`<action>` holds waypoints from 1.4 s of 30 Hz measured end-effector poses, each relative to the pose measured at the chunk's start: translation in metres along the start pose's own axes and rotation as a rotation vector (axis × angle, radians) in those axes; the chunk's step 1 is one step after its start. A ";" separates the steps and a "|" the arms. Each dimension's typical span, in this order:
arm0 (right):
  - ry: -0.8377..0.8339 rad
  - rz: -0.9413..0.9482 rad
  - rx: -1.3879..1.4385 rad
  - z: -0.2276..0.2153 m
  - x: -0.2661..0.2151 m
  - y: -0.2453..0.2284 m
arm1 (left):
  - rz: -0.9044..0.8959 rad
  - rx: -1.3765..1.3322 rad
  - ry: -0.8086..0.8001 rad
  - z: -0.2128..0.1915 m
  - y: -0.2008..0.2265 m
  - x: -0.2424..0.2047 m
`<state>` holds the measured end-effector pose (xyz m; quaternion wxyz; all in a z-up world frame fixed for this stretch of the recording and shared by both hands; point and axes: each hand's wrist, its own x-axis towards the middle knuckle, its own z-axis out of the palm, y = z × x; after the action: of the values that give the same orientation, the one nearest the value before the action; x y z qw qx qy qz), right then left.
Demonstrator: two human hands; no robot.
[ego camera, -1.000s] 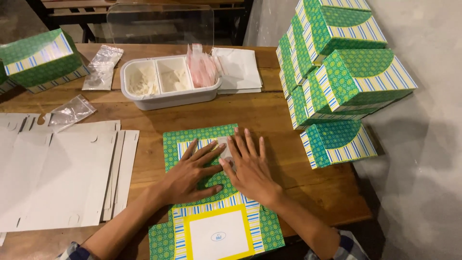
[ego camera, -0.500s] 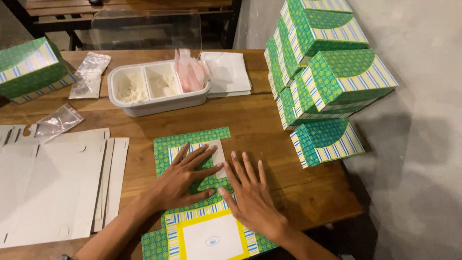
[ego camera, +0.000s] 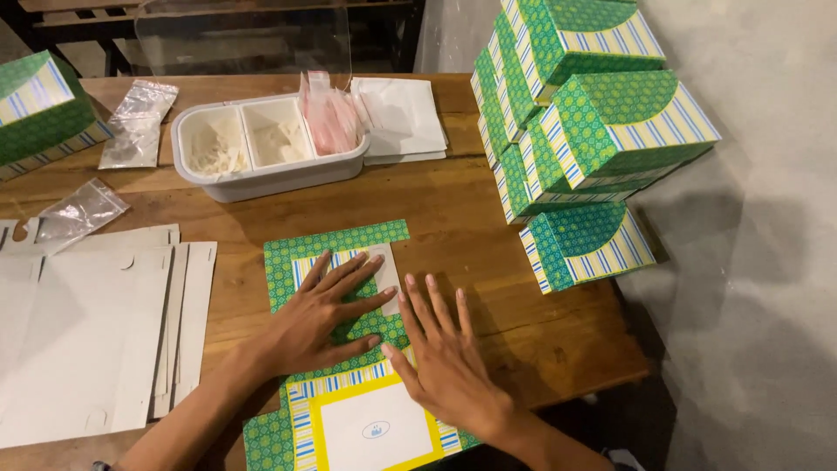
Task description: The person assembles flat cardboard pieces into small decorative boxes by folding along pre-scored lines and tucking flaps into slots. They handle multiple units one at a time, stacking completed boxes to the right.
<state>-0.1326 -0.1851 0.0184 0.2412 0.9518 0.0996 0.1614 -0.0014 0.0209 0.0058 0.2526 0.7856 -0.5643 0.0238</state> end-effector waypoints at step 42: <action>-0.155 0.005 0.647 -0.003 -0.002 0.000 | -0.019 -0.002 -0.006 0.002 -0.002 -0.002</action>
<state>-0.1355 -0.1844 0.0210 -0.0672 0.9887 0.1247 0.0491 -0.0003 0.0221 0.0029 0.2519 0.7908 -0.5575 0.0187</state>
